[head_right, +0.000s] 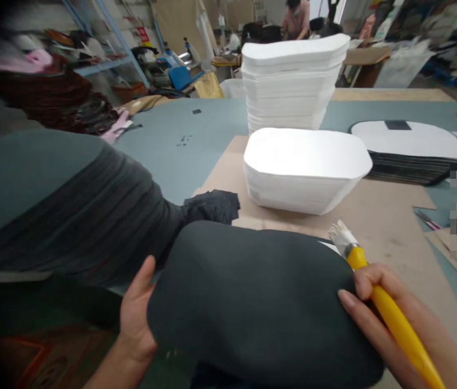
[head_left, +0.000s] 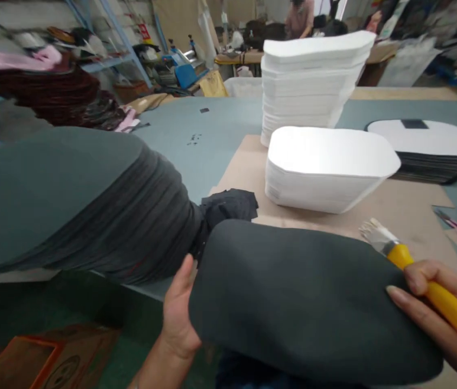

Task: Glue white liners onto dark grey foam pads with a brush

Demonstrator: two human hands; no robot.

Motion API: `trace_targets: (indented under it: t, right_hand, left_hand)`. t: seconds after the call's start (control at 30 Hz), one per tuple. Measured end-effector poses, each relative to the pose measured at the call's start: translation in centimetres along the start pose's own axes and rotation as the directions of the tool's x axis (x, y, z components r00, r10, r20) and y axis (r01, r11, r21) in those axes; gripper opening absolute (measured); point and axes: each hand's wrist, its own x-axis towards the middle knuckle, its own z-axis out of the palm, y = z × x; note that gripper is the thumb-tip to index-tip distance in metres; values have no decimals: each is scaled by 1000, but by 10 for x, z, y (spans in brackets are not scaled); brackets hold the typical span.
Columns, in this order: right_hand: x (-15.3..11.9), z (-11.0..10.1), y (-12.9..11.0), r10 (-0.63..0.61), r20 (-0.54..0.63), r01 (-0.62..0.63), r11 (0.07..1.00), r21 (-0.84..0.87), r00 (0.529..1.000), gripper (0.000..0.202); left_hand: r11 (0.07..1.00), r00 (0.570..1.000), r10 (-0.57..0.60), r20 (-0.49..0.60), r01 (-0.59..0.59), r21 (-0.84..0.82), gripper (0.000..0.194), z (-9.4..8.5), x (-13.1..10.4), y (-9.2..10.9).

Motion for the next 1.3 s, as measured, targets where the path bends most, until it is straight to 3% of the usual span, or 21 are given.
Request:
trace_targets:
  t: [0.07,0.13,0.27,0.37,0.5,0.6,0.77,0.9,1.17,1.3]
  right_hand:
    - [-21,-3,16,18,91,-18,1000,6,996,30]
    - [-34,-9,29,10,88,-8,1000,-23,996,27]
    - [-35,-28,56,-11,-12,10,995,-97,1000,28]
    - [-28,-31,78,14,2,-14,994,-108,1000,32]
    - [-34,-9,98,152,93,-143,985,-101,984,28]
    - [-41,6,104,220,96,-209,972,-109,971,28]
    - [-38,8,110,218,98,-206,971,-122,971,30]
    - [-38,8,108,254,36,-245,956,-159,967,27]
    - [-42,12,107,267,12,-261,951,-168,964,25]
    - [-40,14,110,260,-7,-257,949,-182,965,31]
  left_hand:
    - [978,984,-180,-16,177,-110,50,12,1,-17]
    - [962,967,-251,-51,243,-125,42,24,3,-27]
    - [981,980,-193,42,192,16,39,46,17,-25]
    - [955,993,-82,80,55,292,38,52,38,-22]
    - [700,995,82,54,-96,707,42,43,61,-33]
    - [544,986,156,57,-134,828,39,36,65,-40]
    - [483,977,212,19,-121,867,37,41,67,-37]
    - [472,977,210,42,-139,871,38,46,70,-36]
    - [456,983,173,61,-134,880,37,40,71,-41]
    - [398,983,169,69,-132,908,40,36,69,-42]
